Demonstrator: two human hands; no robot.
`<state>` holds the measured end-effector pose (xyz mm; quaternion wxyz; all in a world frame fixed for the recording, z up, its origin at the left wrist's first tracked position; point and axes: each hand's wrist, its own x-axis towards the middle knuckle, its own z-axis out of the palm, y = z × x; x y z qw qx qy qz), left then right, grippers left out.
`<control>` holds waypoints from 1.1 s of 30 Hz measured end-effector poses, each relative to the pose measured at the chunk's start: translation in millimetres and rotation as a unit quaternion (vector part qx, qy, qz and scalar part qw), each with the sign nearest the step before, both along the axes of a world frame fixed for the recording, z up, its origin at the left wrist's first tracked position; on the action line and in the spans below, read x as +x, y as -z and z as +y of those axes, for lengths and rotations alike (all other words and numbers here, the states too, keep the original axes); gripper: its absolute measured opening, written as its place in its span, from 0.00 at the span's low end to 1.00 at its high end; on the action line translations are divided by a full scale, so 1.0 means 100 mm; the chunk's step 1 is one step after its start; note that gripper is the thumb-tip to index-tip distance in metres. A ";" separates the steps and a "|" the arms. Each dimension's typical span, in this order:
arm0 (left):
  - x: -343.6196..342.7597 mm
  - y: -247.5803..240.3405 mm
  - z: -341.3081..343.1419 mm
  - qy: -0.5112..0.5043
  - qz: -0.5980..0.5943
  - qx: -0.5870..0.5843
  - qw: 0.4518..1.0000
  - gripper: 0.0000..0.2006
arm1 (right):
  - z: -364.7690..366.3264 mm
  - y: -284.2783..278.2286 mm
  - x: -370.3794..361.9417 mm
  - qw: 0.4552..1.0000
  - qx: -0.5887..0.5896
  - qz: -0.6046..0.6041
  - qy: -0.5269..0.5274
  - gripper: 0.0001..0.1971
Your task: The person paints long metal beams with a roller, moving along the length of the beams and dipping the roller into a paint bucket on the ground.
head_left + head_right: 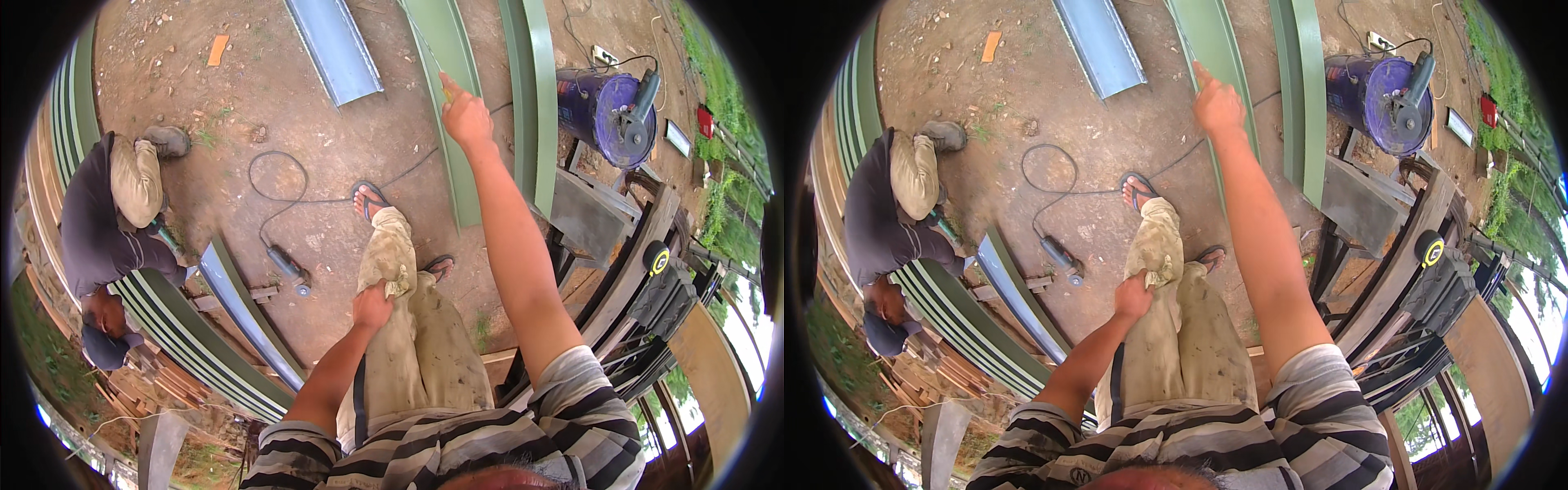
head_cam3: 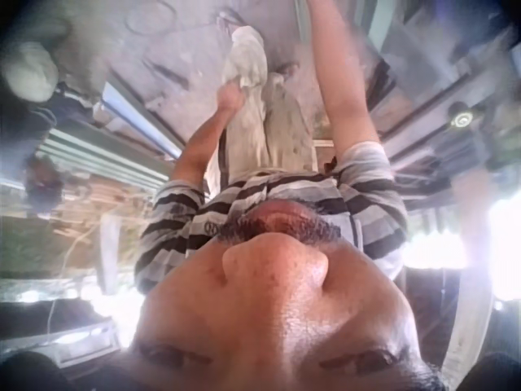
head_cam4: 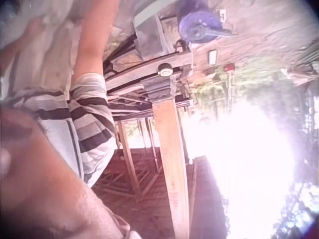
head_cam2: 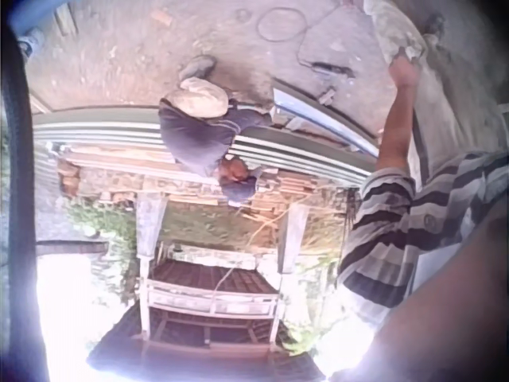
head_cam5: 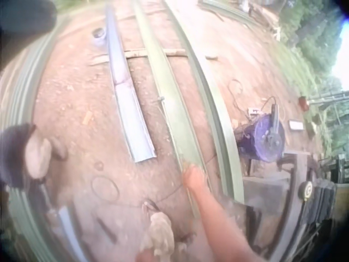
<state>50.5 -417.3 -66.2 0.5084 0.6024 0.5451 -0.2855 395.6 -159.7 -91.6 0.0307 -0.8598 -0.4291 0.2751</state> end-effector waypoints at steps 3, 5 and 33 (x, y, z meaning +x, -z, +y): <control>-0.01 0.01 0.07 -0.004 -0.018 -0.009 1.000 0.19 | 0.41 0.01 0.06 1.000 0.008 -0.016 -0.011 0.34; -0.03 0.02 0.05 -0.018 -0.026 -0.011 0.999 0.20 | 0.44 -0.09 -0.02 1.000 0.006 -0.009 -0.021 0.34; -0.58 -0.97 1.25 -0.398 -0.146 0.222 0.878 0.19 | -1.70 -1.49 -0.87 0.956 -0.045 0.273 0.099 0.33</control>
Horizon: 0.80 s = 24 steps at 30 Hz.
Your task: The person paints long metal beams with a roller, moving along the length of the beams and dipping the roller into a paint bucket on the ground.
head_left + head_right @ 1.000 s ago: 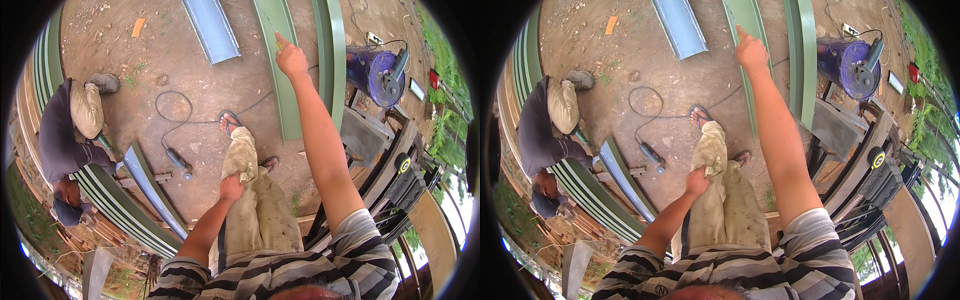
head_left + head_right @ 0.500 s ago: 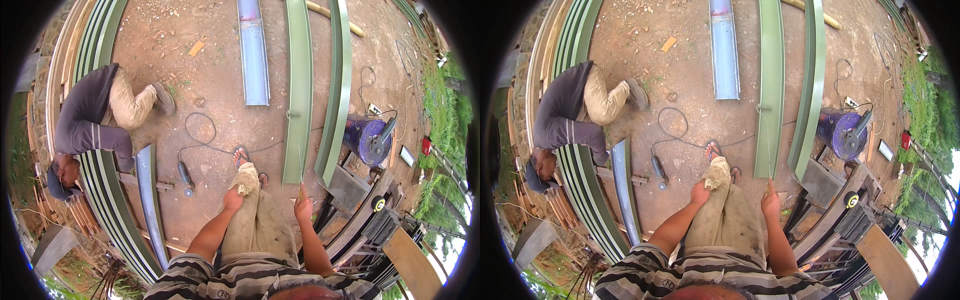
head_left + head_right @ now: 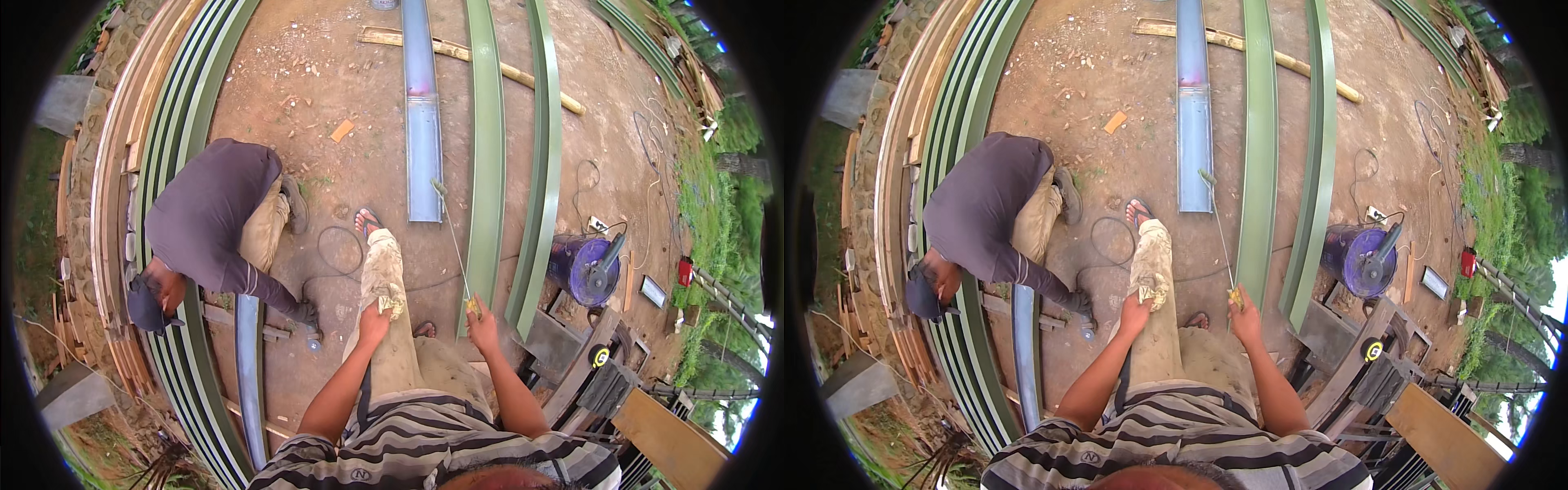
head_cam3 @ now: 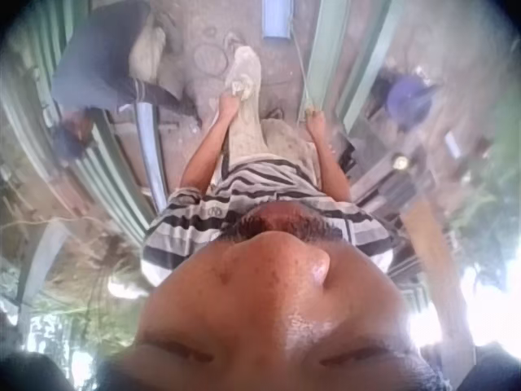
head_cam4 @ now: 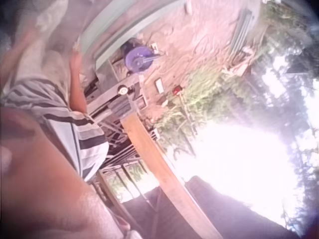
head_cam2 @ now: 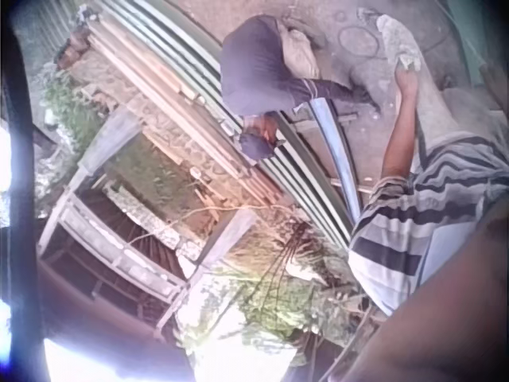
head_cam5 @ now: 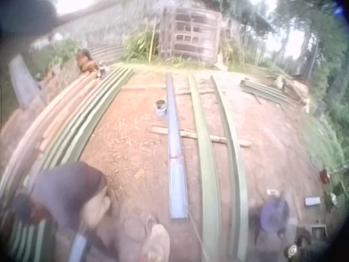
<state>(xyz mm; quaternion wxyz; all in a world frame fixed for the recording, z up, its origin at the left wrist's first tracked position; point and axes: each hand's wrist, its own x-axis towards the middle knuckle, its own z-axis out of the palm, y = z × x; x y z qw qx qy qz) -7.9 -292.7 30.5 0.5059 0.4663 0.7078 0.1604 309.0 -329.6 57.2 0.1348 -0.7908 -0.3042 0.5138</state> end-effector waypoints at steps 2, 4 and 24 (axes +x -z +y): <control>0.09 0.07 0.10 0.053 0.044 -0.043 0.997 0.21 | 0.79 0.07 -0.16 0.999 0.035 -0.019 -0.007 0.32; 0.13 -0.15 0.47 0.137 0.107 -0.103 0.979 0.22 | 1.60 0.29 -0.23 0.991 0.093 -0.084 -0.049 0.32; -1.06 -0.58 2.70 -0.142 -0.033 -0.174 0.974 0.15 | 5.02 -0.87 -0.39 0.879 -0.060 -0.262 -0.394 0.22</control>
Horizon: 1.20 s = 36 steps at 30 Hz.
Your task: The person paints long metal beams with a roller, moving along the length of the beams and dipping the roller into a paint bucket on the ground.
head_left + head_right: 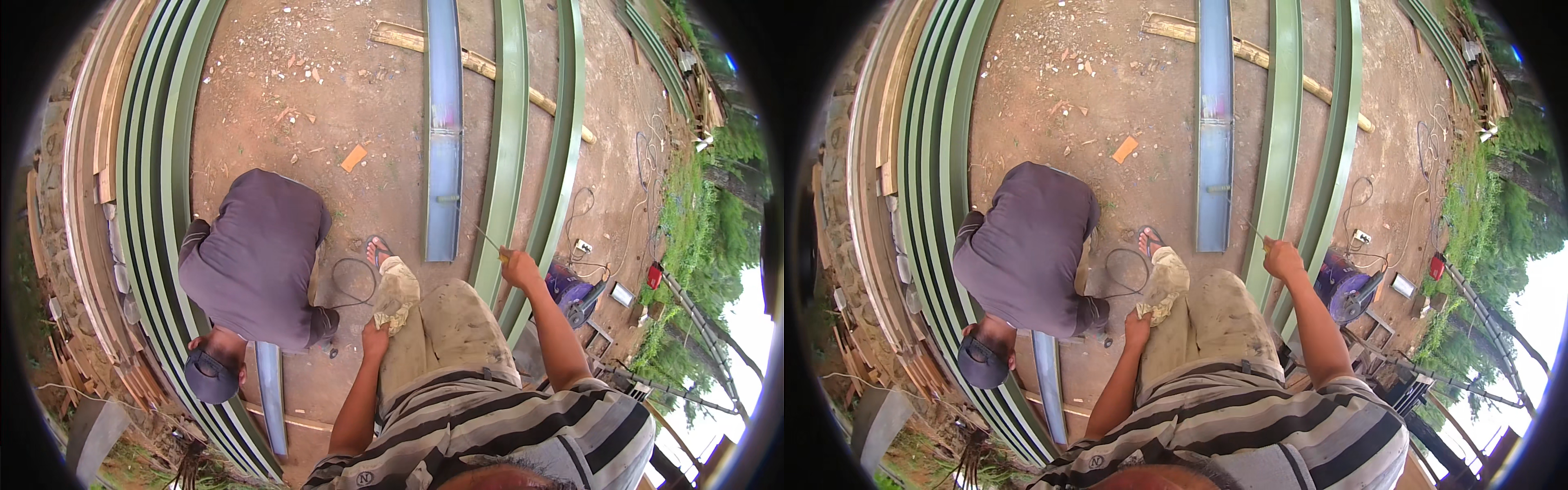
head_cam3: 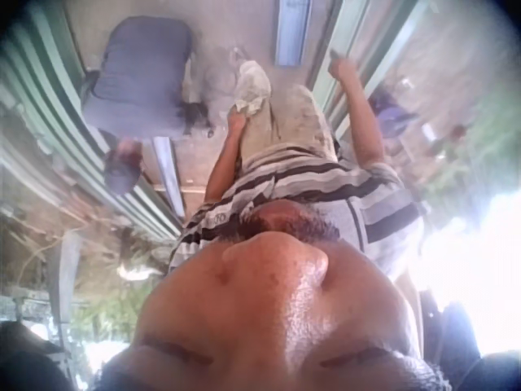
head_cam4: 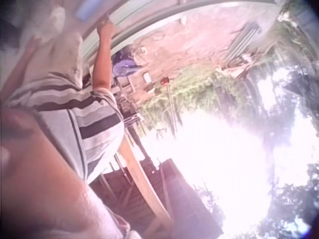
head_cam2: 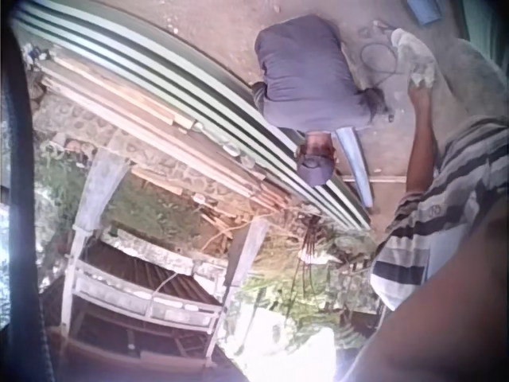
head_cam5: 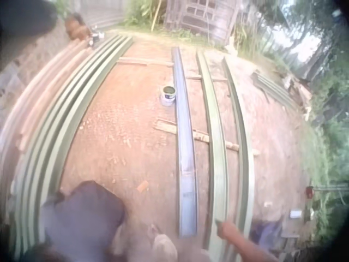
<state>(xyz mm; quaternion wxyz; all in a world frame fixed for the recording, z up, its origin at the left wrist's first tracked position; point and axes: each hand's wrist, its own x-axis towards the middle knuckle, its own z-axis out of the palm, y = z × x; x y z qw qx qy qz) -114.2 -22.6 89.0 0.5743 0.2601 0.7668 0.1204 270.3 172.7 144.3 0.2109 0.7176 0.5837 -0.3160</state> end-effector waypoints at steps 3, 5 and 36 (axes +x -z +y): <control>-0.33 -0.37 0.30 0.007 0.008 0.020 1.000 0.15 | -0.33 -0.95 0.11 0.994 -0.108 -0.004 0.029 0.23; -0.60 -0.24 0.39 -0.007 0.067 0.034 0.997 0.14 | -0.43 -1.25 0.05 0.992 -0.119 -0.012 0.046 0.24; -2.90 -1.67 7.51 0.198 0.220 -0.020 0.955 0.28 | 7.84 -0.41 -0.82 0.940 0.202 0.145 0.234 0.26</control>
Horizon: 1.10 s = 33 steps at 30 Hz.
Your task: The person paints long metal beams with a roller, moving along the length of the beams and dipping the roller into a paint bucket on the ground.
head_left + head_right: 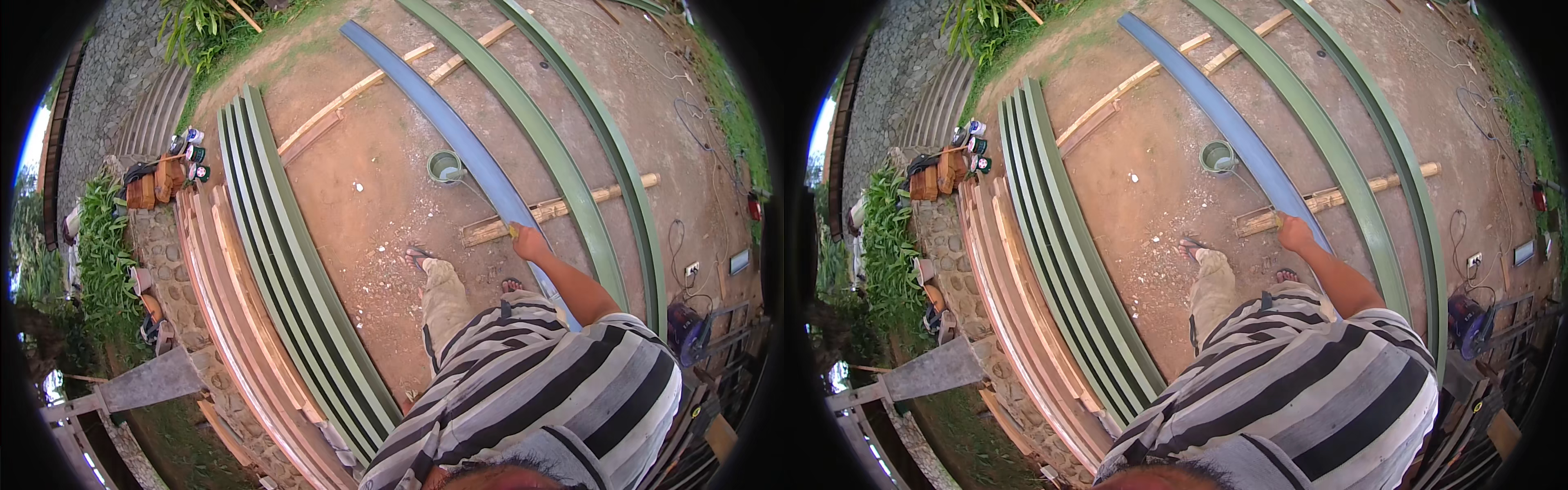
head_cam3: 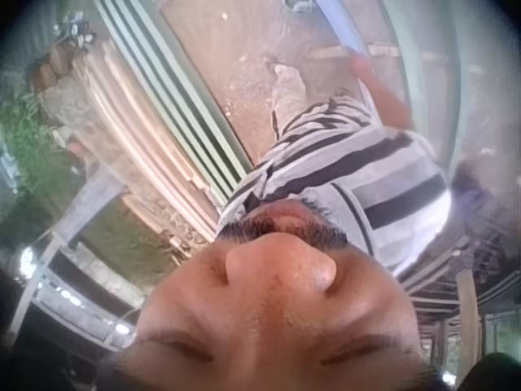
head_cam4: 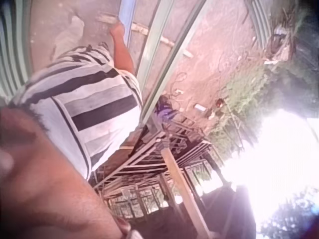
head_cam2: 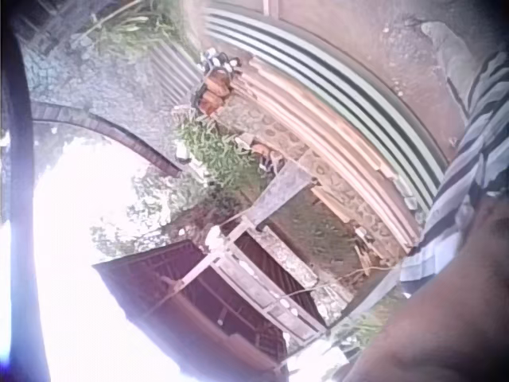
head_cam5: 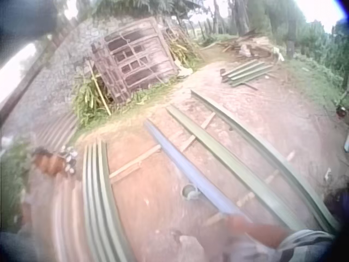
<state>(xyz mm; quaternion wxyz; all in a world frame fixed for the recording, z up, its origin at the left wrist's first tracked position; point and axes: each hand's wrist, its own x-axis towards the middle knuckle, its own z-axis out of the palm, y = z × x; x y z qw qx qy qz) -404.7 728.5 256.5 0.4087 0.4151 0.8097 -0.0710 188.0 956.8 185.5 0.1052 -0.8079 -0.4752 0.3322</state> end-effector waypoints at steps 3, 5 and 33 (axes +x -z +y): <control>-0.52 0.37 0.36 0.003 -0.036 -0.021 0.999 0.25 | 0.66 0.18 -0.26 0.999 -0.003 -0.013 0.031 0.24; -0.93 0.45 0.84 -0.005 -0.055 -0.018 0.998 0.23 | 1.07 0.36 -0.47 0.999 0.014 -0.005 0.049 0.24; -1.91 0.27 9.54 0.376 -0.086 0.004 0.923 0.20 | 4.03 0.36 -1.56 0.913 -0.173 0.095 0.358 0.18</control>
